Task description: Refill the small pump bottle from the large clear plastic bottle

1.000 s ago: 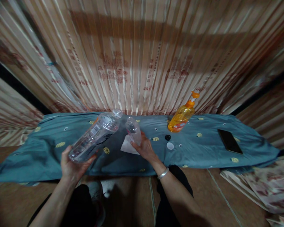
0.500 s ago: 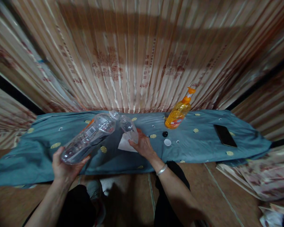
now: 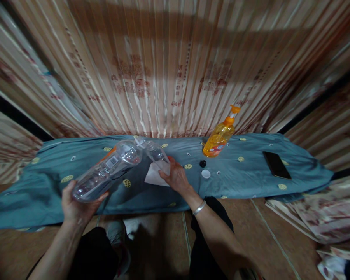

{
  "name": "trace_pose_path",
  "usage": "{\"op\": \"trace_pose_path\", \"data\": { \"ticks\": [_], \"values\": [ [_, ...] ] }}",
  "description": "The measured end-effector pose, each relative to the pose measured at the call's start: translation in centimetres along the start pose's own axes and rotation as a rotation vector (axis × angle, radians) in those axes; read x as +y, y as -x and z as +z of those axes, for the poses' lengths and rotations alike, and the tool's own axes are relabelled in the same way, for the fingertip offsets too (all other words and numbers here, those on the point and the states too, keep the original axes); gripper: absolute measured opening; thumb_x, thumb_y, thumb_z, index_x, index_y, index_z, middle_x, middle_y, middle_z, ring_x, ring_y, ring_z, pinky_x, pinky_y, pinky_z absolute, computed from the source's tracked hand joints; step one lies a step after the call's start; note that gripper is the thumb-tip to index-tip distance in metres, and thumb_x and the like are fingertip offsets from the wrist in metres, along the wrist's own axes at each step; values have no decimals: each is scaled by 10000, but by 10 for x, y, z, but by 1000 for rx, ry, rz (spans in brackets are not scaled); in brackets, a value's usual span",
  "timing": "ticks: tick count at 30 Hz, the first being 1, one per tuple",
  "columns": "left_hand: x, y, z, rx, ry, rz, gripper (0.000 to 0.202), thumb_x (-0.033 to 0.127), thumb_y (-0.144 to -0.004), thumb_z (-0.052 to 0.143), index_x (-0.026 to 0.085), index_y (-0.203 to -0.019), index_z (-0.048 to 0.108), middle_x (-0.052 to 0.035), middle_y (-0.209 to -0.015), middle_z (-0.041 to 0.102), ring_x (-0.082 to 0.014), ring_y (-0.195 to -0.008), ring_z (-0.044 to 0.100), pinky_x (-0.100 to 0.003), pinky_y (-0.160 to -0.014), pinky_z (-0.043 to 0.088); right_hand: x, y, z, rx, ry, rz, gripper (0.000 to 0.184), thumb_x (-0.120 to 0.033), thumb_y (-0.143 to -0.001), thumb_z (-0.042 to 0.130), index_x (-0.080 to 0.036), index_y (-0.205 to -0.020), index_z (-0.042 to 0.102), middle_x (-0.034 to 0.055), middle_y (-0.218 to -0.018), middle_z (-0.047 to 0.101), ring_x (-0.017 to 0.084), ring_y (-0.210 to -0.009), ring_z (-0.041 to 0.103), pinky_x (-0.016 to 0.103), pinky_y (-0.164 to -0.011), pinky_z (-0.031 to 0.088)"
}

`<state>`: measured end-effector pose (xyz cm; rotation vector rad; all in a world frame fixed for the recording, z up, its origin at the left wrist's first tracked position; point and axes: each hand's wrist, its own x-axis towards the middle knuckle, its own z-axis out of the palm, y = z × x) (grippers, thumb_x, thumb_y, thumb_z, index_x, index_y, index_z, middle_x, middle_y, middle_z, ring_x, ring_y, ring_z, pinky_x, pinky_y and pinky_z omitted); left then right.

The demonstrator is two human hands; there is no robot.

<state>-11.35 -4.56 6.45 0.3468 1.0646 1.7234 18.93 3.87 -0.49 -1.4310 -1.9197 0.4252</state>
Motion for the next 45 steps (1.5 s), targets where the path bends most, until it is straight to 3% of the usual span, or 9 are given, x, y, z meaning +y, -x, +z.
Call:
{"op": "trace_pose_path", "data": {
  "ticks": [3,7,10,14,20,24,28,33,45],
  "values": [
    [1,-2,-3,-60,-36,54,524,506,-620,896,161,-1010,834,-89,-898,855,-269,-652,769,-350,-410,637,3,0,1,8,7,1,704,-448,-920,792,-165,-1526,575,233,-1301,798,405,-1214,778,603,-1070,630],
    [4,-5,-7,-69,-58,129,480,545,-647,898,180,-949,821,-93,-968,860,-244,-654,759,-319,-431,630,2,2,3,19,-27,1,696,-431,-922,795,-161,-1524,577,247,-1357,771,421,-1265,756,643,-1117,599],
    [6,-9,-10,-61,-57,165,497,559,-667,877,161,-960,819,-85,-882,840,-224,-613,733,-297,-437,611,-3,3,4,20,-66,13,668,-396,-923,792,-185,-1523,585,232,-1373,761,425,-1278,747,665,-1120,590],
    [7,-11,-12,-40,-47,230,607,660,-638,888,137,-935,805,-75,-772,803,-214,-559,701,-316,-481,616,-11,6,2,28,-77,16,639,-334,-921,798,-148,-1503,609,225,-1343,762,423,-1268,749,586,-1113,602],
    [13,-4,-3,-1,-68,288,710,756,-528,946,149,-870,809,-69,-761,801,-370,-900,817,-433,-718,706,-11,8,4,8,-57,7,646,-347,-924,812,-147,-1502,604,229,-1333,777,417,-1235,771,559,-1081,626],
    [17,2,3,8,-102,317,849,840,-441,945,151,-922,823,-102,-798,816,-433,-1111,787,-463,-842,703,-4,9,11,-17,-50,-10,694,-383,-936,803,-104,-1527,568,275,-1395,752,416,-1278,758,596,-1103,612],
    [18,4,3,57,-110,308,920,878,-434,920,169,-1012,825,-143,-981,847,-446,-1262,730,-497,-953,674,0,10,17,-13,-64,-25,712,-427,-935,811,-174,-1553,563,241,-1434,745,411,-1322,740,627,-1115,603],
    [18,4,4,116,-115,316,924,908,-396,900,188,-972,828,-132,-986,849,-441,-1292,714,-499,-1003,655,0,12,17,-19,-88,-6,715,-439,-928,819,-172,-1545,574,235,-1390,765,419,-1288,756,636,-1090,617],
    [15,2,-1,50,-121,385,805,855,-543,888,195,-1000,821,-120,-985,843,-420,-1254,744,-503,-1009,655,-2,13,17,-18,-146,36,661,-411,-924,783,-227,-1526,578,146,-1341,791,375,-1227,783,583,-1066,643]
  ]
}}
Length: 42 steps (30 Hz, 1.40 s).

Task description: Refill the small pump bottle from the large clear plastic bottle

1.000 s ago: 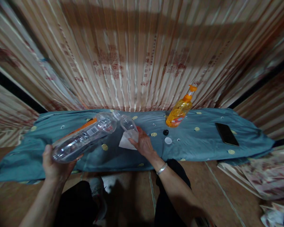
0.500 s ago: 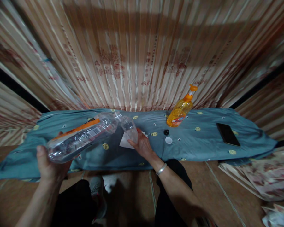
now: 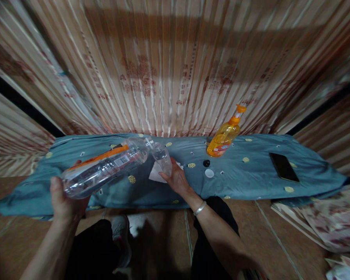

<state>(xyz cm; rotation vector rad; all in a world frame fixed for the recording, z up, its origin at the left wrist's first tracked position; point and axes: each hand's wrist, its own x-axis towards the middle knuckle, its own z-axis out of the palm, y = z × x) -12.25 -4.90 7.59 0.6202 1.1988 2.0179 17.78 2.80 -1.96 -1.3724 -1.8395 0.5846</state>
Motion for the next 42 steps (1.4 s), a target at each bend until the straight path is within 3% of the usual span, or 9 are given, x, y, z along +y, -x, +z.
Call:
{"op": "trace_pose_path", "data": {
  "ticks": [7,13,22,27,32,35,42],
  "values": [
    [1,2,2,-28,13,15,771,836,-582,889,170,-960,810,-149,-978,836,-440,-1251,741,-486,-960,669,-5,-2,-1,47,10,-21,682,-456,-887,854,-177,-1469,633,209,-1411,762,411,-1327,736,576,-1105,614],
    [4,3,2,-38,24,22,731,833,-559,912,199,-909,817,-105,-935,844,-397,-1119,795,-456,-913,683,-7,-2,-3,6,16,-41,680,-417,-904,860,-183,-1494,615,205,-1410,766,401,-1307,745,584,-1125,598],
    [4,3,3,-26,33,5,777,833,-501,943,180,-902,814,-102,-866,823,-404,-1087,800,-468,-911,690,3,-3,-1,-5,-22,-40,711,-387,-895,843,-172,-1523,590,214,-1446,738,398,-1358,709,589,-1163,561],
    [-1,0,-3,-27,15,-9,808,843,-549,914,186,-1007,809,-98,-940,830,-380,-1092,796,-484,-922,686,7,-3,-1,-4,-60,-19,722,-396,-891,847,-198,-1536,591,201,-1476,722,403,-1364,703,579,-1162,560],
    [-4,-3,-12,-126,-23,-56,802,813,-627,904,217,-1155,803,-102,-1062,831,-365,-1090,796,-482,-893,691,7,-3,-2,3,-70,-8,709,-341,-875,852,-236,-1526,594,196,-1443,743,422,-1323,722,622,-1136,574],
    [-4,1,-9,-92,-15,-33,797,823,-643,888,205,-1139,803,-106,-1045,828,-366,-1087,796,-480,-898,685,7,-3,-3,9,-79,-14,688,-341,-882,830,-257,-1523,594,185,-1459,735,416,-1343,713,635,-1143,572],
    [3,11,4,-99,-7,-89,787,828,-516,935,236,-1023,830,-31,-932,806,-209,-709,738,-383,-750,686,10,-5,-4,24,-86,1,691,-344,-874,825,-272,-1524,604,176,-1405,750,417,-1297,734,669,-1112,592]
  ]
}}
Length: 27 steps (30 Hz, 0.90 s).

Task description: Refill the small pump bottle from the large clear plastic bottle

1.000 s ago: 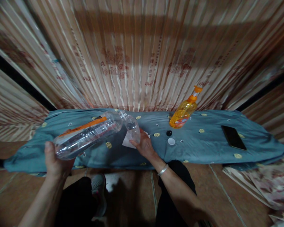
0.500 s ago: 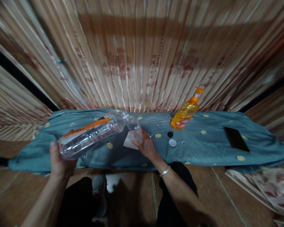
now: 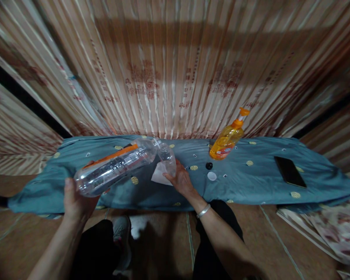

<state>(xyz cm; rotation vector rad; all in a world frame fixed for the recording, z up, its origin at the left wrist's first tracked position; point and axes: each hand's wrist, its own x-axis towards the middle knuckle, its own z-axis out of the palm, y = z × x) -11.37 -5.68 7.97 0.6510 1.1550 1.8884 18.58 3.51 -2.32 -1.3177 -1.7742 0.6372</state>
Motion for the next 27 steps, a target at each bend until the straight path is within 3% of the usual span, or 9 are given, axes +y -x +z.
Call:
{"op": "trace_pose_path", "data": {
  "ticks": [3,9,13,20,27],
  "values": [
    [2,-1,-6,-16,2,-43,753,721,-469,1002,259,-1042,841,-18,-982,812,-185,-681,716,-358,-717,681,0,0,-1,9,-8,-7,679,-337,-876,824,-269,-1518,613,187,-1394,749,420,-1290,734,677,-1103,600],
    [-2,-6,-22,-108,-75,-104,745,487,-521,1031,310,-1214,825,-51,-1196,823,-235,-904,765,-315,-760,656,1,-1,-2,13,-15,4,666,-329,-870,831,-298,-1504,630,164,-1351,766,413,-1267,742,689,-1092,608],
    [2,0,-15,-48,-106,-99,880,443,-447,1039,328,-1287,803,-36,-1164,826,-223,-930,750,-238,-693,602,0,-2,-3,11,-11,6,674,-316,-861,835,-278,-1503,632,172,-1371,759,411,-1286,740,661,-1102,611],
    [7,4,-6,0,-73,-100,985,373,-364,1052,314,-1308,779,-7,-1066,819,-202,-911,732,-233,-782,607,1,-1,-1,1,28,14,683,-336,-884,818,-262,-1528,606,181,-1402,753,408,-1301,736,662,-1117,600],
    [2,-1,-9,-34,-93,-16,894,386,-401,1035,269,-1250,781,-22,-1038,816,-219,-919,724,-251,-787,591,-2,0,-3,3,14,11,690,-302,-867,827,-276,-1521,609,147,-1397,763,379,-1303,736,608,-1133,605]
  ]
}}
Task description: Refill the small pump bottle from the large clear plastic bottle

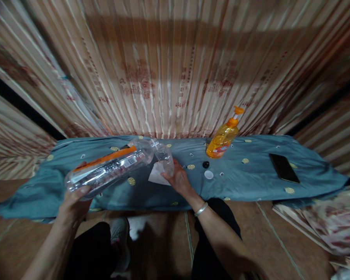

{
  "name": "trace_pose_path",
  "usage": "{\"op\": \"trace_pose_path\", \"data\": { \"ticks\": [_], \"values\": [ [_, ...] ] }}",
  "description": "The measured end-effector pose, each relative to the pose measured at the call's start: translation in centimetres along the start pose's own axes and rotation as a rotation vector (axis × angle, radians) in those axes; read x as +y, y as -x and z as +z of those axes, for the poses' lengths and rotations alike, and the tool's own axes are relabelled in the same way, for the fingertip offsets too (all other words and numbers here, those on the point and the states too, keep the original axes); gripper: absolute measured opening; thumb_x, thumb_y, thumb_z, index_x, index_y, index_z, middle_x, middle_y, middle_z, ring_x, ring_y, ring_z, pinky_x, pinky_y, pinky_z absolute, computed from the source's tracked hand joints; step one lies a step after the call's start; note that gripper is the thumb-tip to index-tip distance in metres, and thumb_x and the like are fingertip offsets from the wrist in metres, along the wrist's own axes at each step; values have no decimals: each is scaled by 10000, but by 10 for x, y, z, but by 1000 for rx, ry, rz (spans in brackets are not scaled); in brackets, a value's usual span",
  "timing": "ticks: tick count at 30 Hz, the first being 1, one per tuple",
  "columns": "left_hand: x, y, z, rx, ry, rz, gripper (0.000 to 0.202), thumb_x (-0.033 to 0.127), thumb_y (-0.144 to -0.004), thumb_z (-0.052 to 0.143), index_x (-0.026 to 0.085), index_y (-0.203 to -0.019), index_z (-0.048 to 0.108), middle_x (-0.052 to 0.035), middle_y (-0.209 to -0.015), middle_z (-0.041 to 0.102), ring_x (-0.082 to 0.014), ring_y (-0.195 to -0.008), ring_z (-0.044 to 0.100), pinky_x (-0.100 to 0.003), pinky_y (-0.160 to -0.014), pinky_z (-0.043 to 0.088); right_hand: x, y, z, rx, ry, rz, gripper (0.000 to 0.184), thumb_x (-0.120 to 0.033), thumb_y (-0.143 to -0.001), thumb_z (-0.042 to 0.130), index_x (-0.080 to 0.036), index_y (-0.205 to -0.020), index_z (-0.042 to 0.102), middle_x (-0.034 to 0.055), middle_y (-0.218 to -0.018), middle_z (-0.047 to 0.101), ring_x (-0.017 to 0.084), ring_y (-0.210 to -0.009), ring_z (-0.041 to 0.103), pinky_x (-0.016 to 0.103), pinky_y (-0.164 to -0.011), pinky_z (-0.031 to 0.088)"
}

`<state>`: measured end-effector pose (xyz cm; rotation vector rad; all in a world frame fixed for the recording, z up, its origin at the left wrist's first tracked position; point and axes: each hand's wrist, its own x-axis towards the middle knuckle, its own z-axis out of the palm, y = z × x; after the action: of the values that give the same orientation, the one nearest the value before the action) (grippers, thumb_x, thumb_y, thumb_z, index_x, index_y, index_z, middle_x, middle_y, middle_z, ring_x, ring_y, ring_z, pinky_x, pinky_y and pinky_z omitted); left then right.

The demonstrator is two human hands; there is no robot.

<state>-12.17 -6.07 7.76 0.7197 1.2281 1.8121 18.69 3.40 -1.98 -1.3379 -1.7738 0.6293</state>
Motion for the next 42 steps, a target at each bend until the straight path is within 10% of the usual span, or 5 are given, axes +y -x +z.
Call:
{"op": "trace_pose_path", "data": {
  "ticks": [42],
  "values": [
    [6,1,2,-107,-111,95,789,466,-501,1007,250,-1217,758,-30,-979,808,-256,-930,745,-310,-870,586,-7,1,-2,-98,-22,11,553,-356,-915,760,-247,-1444,640,149,-1219,804,360,-994,791,604,-958,657]
  ]
}}
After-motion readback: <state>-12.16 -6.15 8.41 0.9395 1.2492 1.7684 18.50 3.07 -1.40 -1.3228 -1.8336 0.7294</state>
